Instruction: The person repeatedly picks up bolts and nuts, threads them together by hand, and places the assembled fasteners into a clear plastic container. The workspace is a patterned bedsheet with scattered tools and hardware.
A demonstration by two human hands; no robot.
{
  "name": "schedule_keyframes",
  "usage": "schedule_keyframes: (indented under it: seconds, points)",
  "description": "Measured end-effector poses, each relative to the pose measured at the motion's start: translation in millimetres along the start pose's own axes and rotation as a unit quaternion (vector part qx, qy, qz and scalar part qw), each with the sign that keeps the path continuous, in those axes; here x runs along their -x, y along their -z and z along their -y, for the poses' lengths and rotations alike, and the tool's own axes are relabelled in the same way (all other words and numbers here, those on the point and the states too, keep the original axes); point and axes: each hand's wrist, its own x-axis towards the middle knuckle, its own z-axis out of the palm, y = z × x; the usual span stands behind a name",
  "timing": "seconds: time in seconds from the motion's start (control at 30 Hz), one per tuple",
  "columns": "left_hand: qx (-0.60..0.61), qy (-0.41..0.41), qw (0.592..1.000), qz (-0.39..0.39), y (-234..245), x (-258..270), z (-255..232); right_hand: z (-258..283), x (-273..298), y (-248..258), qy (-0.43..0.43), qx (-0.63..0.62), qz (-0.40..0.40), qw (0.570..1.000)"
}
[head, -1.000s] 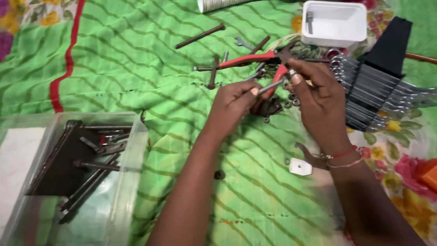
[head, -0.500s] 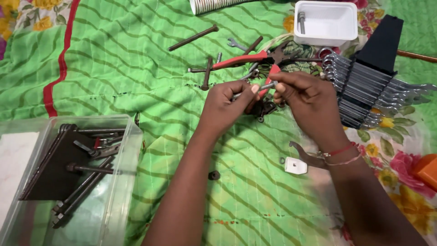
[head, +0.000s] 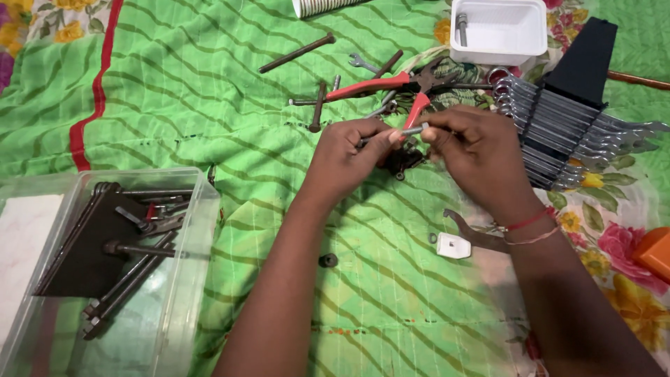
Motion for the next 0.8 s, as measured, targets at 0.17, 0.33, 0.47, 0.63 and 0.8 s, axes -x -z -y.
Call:
schedule_keyframes:
  seconds: [0.17, 0.33, 0.47, 0.63, 0.8]
  points:
    - [-0.052, -0.012, 0.999, 0.006, -0.7, 1.9, -1.5, -9.4, 2.8, 1.3, -0.065, -0.081, -0.037, 0.994]
    - [-0.019, -0.005, 0.999, 0.028, 2.4, 2.5, 0.1, 6.4, -0.8, 10.4, 0.094, 0.031, 0.006, 0.995]
    - [-0.076, 0.013, 0.995, 0.064, 4.6, 0.1, -2.1, -4.5, 1.3, 0.5, 0.004, 0.042, -0.121, 0.992]
    - [-0.073, 0.079, 0.991, 0.073, 4.1, -0.5, -3.9, -23.2, 3.5, 18.2, 0.036, -0.061, 0.015, 0.997]
    - [-0.091, 0.059, 0.988, 0.106, 6.0, 1.2, 2.5, -31.5, -1.5, 16.3, -0.014, 0.029, -0.148, 0.988]
